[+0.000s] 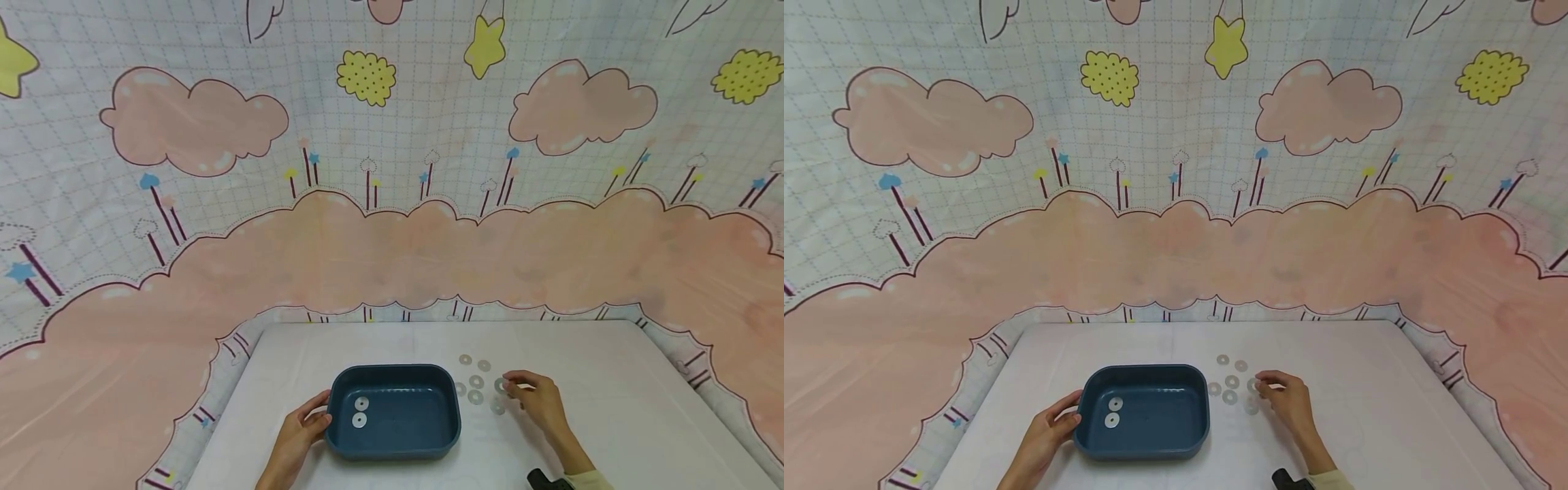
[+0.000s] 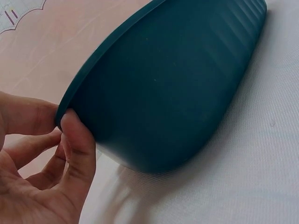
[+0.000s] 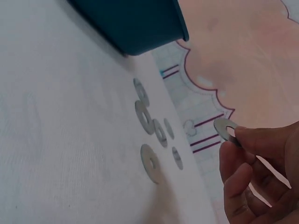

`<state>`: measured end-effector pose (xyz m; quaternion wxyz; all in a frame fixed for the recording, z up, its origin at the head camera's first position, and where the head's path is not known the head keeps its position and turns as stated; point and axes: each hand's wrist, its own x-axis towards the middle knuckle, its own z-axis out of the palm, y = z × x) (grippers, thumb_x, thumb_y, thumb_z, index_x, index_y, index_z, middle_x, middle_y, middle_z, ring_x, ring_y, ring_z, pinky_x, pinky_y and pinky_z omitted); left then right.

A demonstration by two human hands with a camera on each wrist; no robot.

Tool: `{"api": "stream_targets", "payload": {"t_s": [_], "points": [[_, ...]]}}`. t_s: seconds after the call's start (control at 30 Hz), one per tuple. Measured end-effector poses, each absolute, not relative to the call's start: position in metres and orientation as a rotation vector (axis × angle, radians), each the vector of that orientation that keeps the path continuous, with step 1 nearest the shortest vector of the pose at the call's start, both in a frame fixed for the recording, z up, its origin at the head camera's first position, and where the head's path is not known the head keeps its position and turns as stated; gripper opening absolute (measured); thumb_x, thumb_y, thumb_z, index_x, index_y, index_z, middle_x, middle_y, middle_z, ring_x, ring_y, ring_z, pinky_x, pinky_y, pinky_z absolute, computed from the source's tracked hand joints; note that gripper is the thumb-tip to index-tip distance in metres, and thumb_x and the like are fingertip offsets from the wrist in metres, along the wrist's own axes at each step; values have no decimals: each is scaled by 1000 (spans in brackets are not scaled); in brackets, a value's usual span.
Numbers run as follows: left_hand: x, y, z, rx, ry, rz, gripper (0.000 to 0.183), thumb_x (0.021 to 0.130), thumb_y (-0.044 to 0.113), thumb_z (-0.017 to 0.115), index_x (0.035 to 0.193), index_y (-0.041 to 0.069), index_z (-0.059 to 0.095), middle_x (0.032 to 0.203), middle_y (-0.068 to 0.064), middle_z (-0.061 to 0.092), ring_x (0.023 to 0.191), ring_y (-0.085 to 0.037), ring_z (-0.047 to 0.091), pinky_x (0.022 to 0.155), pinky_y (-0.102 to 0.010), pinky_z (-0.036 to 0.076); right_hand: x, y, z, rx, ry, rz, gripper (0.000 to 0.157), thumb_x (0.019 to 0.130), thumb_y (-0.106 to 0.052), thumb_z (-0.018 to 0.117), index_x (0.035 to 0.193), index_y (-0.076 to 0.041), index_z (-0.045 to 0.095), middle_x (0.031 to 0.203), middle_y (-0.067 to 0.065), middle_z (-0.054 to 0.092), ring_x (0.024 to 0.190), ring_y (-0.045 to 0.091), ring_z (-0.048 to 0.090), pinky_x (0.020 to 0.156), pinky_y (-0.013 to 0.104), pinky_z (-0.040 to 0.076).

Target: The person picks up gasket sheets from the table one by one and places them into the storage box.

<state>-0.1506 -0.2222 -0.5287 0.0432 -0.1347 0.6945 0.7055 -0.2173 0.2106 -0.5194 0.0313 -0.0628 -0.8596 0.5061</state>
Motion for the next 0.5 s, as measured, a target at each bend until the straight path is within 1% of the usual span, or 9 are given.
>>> {"api": "stream_targets", "payload": {"t_s": [0.1, 0.33, 0.5], "points": [[-150, -222, -529, -412, 2128, 2153, 54, 93, -1, 60, 145, 0, 45, 137, -22, 49, 102, -19, 63, 80, -31, 56, -216, 206, -514, -183, -2627, 1617, 23, 89, -15, 71, 110, -5, 72, 97, 8, 73, 73, 16, 66, 56, 23, 49], [-149, -222, -528, -409, 2132, 2149, 53, 93, -1, 60, 144, 0, 46, 136, -20, 50, 102, -19, 63, 80, -30, 56, -213, 189, -495, -150, -2573, 1731, 24, 91, -14, 68, 112, -2, 71, 97, 11, 72, 79, 24, 69, 59, 23, 52], [-149, -222, -528, -415, 2128, 2150, 53, 93, 0, 60, 145, 0, 46, 137, -21, 50, 102, -19, 63, 80, -30, 56, -211, 177, -483, -134, -2540, 1796, 25, 92, -14, 67, 114, -2, 70, 100, 11, 72, 79, 20, 70, 61, 23, 53]]}}
